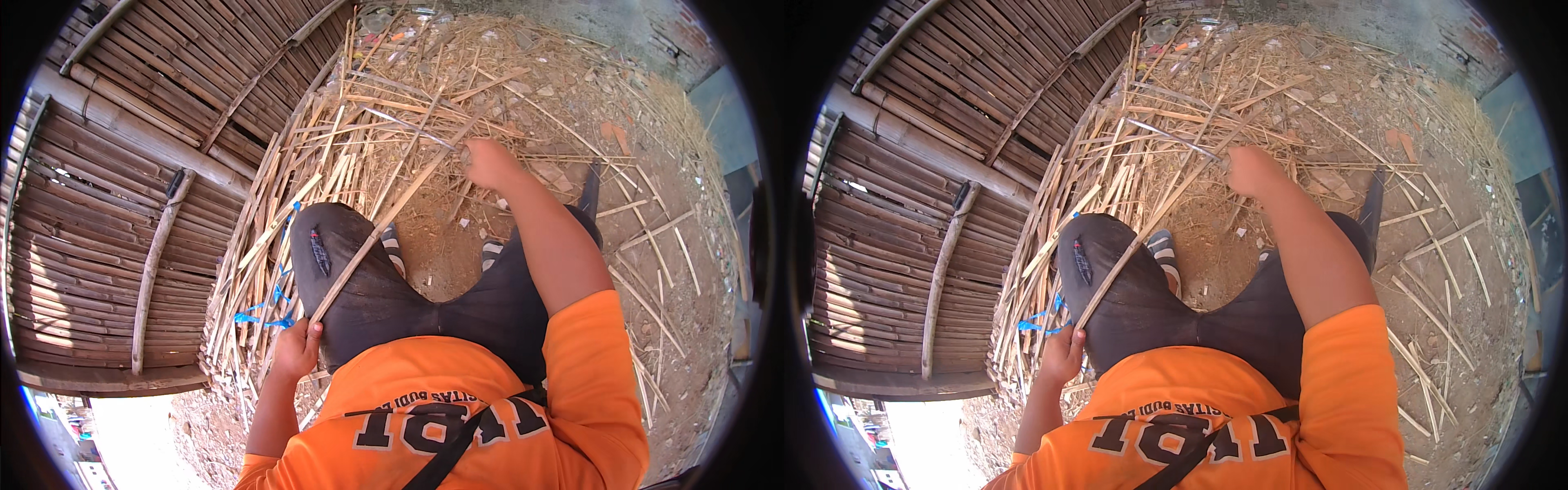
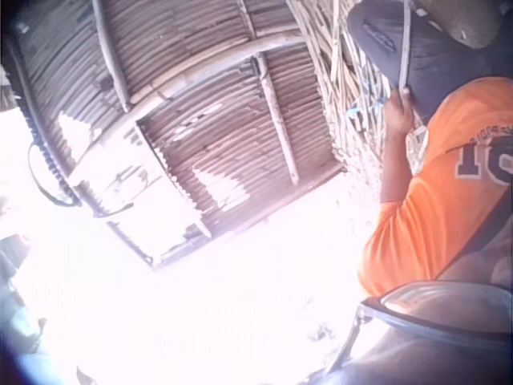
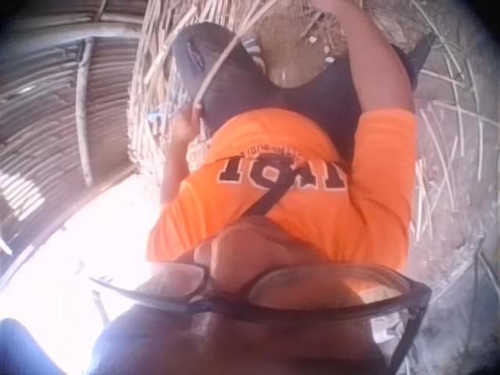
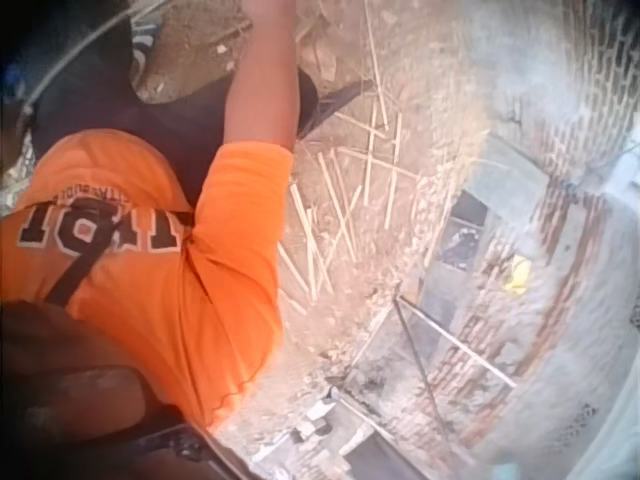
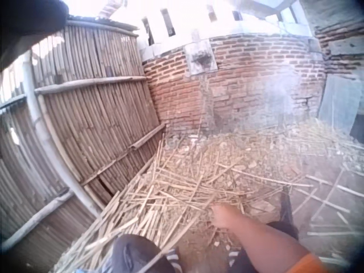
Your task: The person uses a machete to shave thin strips of bamboo, holding the bamboo piece with one hand and guiding the blade with the other while sitting among a pile of shavings.
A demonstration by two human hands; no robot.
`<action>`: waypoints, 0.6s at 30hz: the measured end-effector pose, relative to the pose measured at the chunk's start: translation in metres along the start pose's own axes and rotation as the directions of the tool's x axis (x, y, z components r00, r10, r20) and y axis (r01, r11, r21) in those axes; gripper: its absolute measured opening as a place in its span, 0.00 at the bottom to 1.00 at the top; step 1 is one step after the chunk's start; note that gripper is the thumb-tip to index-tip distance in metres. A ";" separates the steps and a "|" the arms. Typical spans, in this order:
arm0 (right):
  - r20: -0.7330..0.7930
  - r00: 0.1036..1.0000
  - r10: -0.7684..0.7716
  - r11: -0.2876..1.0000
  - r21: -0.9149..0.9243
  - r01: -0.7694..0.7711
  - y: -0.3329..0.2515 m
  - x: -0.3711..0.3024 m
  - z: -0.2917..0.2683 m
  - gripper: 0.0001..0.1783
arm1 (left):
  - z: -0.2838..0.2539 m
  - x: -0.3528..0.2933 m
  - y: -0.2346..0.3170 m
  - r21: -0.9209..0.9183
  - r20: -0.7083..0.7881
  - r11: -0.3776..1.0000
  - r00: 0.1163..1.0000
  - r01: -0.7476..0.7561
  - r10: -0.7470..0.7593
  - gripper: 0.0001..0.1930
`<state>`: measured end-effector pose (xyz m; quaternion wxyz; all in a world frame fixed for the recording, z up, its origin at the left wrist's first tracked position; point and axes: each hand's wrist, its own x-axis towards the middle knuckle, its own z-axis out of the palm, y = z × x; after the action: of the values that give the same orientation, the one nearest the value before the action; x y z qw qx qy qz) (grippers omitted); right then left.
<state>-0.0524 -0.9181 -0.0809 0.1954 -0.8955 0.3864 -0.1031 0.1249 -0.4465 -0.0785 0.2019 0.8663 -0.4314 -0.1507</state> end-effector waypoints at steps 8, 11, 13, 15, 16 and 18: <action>0.173 0.972 -0.160 0.963 -0.189 0.192 -0.054 -0.041 -0.024 0.17 | -0.022 0.005 0.008 -0.073 0.199 0.993 0.977 0.094 -0.078 0.24; 0.171 0.957 -0.234 0.951 -0.166 0.262 -0.062 -0.048 -0.035 0.17 | -0.012 0.003 -0.003 -0.186 0.205 0.977 0.977 0.102 -0.063 0.25; 0.080 0.971 -0.225 0.963 -0.132 0.234 -0.054 -0.043 -0.043 0.18 | -0.009 0.002 -0.008 -0.265 0.233 0.955 0.970 0.130 -0.067 0.27; 0.017 0.983 -0.184 0.979 -0.090 0.185 -0.041 -0.038 -0.043 0.18 | -0.005 0.005 -0.005 -0.320 0.240 0.939 0.969 0.130 -0.052 0.27; -0.005 0.988 -0.156 0.986 -0.064 0.155 -0.035 -0.034 -0.040 0.17 | -0.003 0.006 -0.004 -0.347 0.243 0.929 0.969 0.131 -0.046 0.27; 0.007 0.982 -0.188 0.980 -0.059 0.188 -0.041 -0.032 -0.037 0.16 | -0.003 0.005 -0.011 -0.377 0.270 0.907 0.959 0.188 -0.086 0.27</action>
<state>-0.0600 -0.8796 -0.0307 0.1584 -0.9335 0.3027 -0.1091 0.1369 -0.4439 -0.0822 0.3075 0.8095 -0.3510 -0.3562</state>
